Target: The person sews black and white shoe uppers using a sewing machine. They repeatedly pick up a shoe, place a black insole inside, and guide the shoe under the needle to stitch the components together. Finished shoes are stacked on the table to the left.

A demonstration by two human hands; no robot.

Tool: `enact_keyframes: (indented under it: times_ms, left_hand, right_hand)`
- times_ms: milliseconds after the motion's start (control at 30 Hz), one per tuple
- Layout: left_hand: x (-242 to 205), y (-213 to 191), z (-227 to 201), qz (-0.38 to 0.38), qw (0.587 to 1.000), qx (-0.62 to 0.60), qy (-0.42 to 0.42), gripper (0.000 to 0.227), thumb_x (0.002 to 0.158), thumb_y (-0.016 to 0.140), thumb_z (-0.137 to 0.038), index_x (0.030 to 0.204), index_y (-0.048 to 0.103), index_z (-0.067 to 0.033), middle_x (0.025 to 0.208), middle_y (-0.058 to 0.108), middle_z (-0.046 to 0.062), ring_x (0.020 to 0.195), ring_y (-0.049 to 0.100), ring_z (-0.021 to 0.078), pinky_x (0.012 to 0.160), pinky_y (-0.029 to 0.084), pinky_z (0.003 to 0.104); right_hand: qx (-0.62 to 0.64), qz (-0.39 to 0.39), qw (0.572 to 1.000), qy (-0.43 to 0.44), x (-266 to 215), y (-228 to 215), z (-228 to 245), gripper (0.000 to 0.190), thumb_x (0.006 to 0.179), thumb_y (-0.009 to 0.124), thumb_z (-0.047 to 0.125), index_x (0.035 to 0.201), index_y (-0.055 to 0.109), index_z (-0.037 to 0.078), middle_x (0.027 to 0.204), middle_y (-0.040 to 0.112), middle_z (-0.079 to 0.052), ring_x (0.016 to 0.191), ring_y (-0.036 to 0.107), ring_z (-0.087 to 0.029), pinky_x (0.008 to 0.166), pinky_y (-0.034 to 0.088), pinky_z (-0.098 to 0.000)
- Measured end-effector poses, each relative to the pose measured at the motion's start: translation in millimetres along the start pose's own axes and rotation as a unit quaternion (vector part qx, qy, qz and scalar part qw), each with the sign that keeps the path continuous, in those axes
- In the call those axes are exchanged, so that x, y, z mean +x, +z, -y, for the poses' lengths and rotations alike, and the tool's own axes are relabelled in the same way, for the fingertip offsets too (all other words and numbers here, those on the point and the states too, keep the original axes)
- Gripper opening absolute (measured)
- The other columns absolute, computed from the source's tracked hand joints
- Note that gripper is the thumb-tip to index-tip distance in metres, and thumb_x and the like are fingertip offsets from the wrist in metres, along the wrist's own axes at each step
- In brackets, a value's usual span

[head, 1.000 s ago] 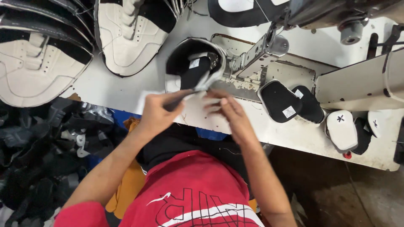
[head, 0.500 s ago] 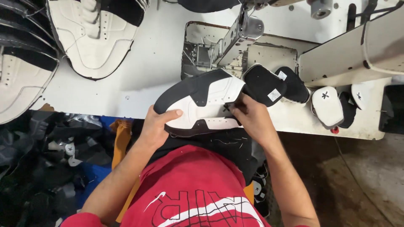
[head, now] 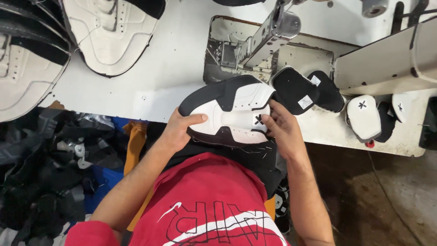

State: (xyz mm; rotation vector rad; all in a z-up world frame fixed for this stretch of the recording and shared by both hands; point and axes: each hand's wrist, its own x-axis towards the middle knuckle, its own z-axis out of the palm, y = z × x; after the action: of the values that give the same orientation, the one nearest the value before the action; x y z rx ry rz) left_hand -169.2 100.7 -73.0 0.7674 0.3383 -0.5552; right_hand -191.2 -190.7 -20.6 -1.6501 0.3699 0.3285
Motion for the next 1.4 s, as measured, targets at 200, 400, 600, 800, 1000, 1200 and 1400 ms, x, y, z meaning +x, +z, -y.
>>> enact_keyframes:
  times_ms: [200,400,600,800,1000,1200,1400]
  left_hand:
    - [-0.5,2.9,-3.6,0.005,1.0,-0.001,-0.016,0.047,0.081,0.073,0.003,0.127,0.064,0.0031,0.114,0.073,0.013,0.101,0.072,0.0236,0.089,0.059,0.038]
    - [-2.2,9.8,-7.6,-0.019,1.0,0.002,-0.022,0.044,0.079,0.073,0.004,0.123,0.066,0.0048,0.11,0.074,0.013,0.098,0.073,0.0238,0.086,0.059,0.038]
    - [2.3,61.8,-39.0,0.022,1.0,0.009,-0.003,0.039,0.077,0.074,0.004,0.116,0.069,0.0073,0.104,0.076,0.015,0.092,0.074,0.0254,0.083,0.06,0.039]
    - [33.9,121.6,-66.0,0.127,0.991,0.022,0.034,0.037,0.084,0.074,0.001,0.119,0.068,0.0089,0.108,0.075,0.015,0.098,0.072,0.025,0.088,0.058,0.038]
    - [107.3,150.0,-89.8,0.081,0.995,-0.018,0.049,0.041,0.076,0.071,0.004,0.117,0.066,0.0049,0.108,0.075,0.018,0.099,0.076,0.0304,0.09,0.062,0.042]
    - [104.7,161.4,-96.4,0.093,0.991,-0.041,0.085,0.039,0.081,0.071,0.004,0.12,0.066,0.0083,0.112,0.073,0.017,0.099,0.074,0.0274,0.089,0.06,0.04]
    - [107.9,163.0,-94.3,0.075,0.989,-0.022,0.122,0.036,0.08,0.073,0.003,0.115,0.069,0.0069,0.106,0.075,0.015,0.094,0.074,0.0251,0.087,0.059,0.039]
  right_hand:
    - [-0.034,0.003,0.999,-0.04,-1.1,0.2,-11.7,0.056,0.099,0.066,0.015,0.149,0.05,-0.005,0.101,0.072,-0.004,0.079,0.06,-0.006,0.062,0.047,-0.0209]
    - [-0.035,-0.001,0.998,-0.059,1.3,-3.7,-27.8,0.056,0.099,0.067,0.015,0.149,0.05,-0.004,0.101,0.071,-0.003,0.08,0.06,-0.005,0.063,0.046,-0.0207]
    - [0.066,-0.005,0.993,-0.097,-26.2,-22.6,41.2,0.057,0.092,0.07,0.006,0.145,0.05,0.0,0.113,0.071,-0.011,0.083,0.063,-0.013,0.065,0.049,-0.0242]
    - [0.045,0.041,0.956,-0.288,-24.2,-60.9,105.2,0.092,0.074,0.081,-0.012,0.146,0.03,0.015,0.149,0.048,-0.016,0.116,0.066,-0.026,0.092,0.061,-0.0399]
    - [0.004,-0.03,0.97,-0.24,51.1,-77.0,148.7,0.078,0.076,0.075,-0.017,0.143,0.041,0.006,0.142,0.06,-0.014,0.114,0.069,-0.021,0.092,0.061,-0.0348]
    - [0.046,0.04,0.969,-0.24,79.4,-94.3,157.9,0.063,0.085,0.077,-0.014,0.141,0.052,-0.001,0.125,0.067,-0.01,0.111,0.068,-0.017,0.096,0.058,-0.0289]
    - [-0.098,-0.015,0.962,-0.255,62.7,-79.2,181.7,0.059,0.089,0.08,-0.003,0.142,0.053,0.004,0.118,0.065,-0.008,0.106,0.063,-0.016,0.092,0.054,-0.0305]
